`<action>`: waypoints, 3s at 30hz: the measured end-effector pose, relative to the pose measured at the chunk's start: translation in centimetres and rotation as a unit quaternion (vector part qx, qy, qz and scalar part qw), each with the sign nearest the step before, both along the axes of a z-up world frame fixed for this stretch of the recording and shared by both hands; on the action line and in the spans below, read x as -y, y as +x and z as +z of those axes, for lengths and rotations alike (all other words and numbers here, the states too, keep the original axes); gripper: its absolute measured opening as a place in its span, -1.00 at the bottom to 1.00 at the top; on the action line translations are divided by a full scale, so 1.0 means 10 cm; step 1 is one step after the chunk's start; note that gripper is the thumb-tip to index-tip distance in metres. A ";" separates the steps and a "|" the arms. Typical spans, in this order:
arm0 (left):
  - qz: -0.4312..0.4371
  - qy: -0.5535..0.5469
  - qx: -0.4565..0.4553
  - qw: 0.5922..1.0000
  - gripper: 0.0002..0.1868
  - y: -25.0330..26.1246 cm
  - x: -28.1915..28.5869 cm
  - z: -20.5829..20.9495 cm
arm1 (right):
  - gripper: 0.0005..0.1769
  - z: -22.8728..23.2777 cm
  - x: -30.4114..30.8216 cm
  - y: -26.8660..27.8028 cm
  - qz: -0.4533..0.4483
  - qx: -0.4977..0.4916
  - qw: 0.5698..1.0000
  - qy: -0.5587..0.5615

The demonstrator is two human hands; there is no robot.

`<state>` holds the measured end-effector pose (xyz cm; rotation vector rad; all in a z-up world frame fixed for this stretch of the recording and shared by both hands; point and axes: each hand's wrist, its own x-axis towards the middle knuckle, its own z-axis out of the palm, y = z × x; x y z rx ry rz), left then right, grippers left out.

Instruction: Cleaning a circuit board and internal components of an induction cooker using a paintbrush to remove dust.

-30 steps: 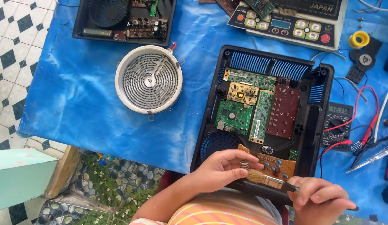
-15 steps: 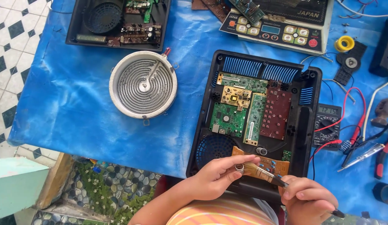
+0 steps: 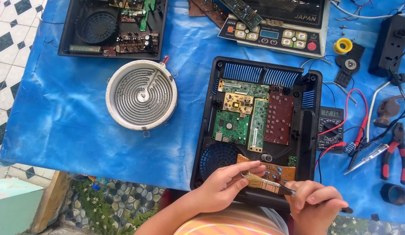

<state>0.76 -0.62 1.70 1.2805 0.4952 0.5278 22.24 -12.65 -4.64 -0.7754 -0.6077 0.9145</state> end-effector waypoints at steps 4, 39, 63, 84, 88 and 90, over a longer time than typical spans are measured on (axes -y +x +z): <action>-0.012 -0.012 -0.020 1.000 -0.51 -0.04 0.01 0.00 | -0.35 -0.02 0.09 -0.06 -0.092 0.175 0.975 -0.104; 0.031 -0.050 0.009 0.998 -0.49 -0.03 0.05 -0.14 | -0.41 0.15 -0.12 0.03 0.068 0.198 0.974 0.092; 0.052 -0.115 0.003 0.992 -0.51 -0.02 0.06 -0.19 | -0.44 0.25 -0.20 -0.10 0.041 0.149 0.987 0.035; 0.047 -0.213 0.038 0.975 -0.68 -0.05 0.09 -0.32 | -0.47 0.18 -0.14 -0.09 0.023 0.071 0.997 0.016; 0.076 -0.211 0.001 0.975 -0.69 -0.02 0.05 -0.30 | -0.49 0.22 -0.17 -0.08 0.073 0.018 0.997 0.028; 0.093 -0.226 0.022 0.969 -0.62 -0.04 0.06 -0.37 | -0.48 0.21 -0.17 -0.08 0.050 0.004 0.999 0.017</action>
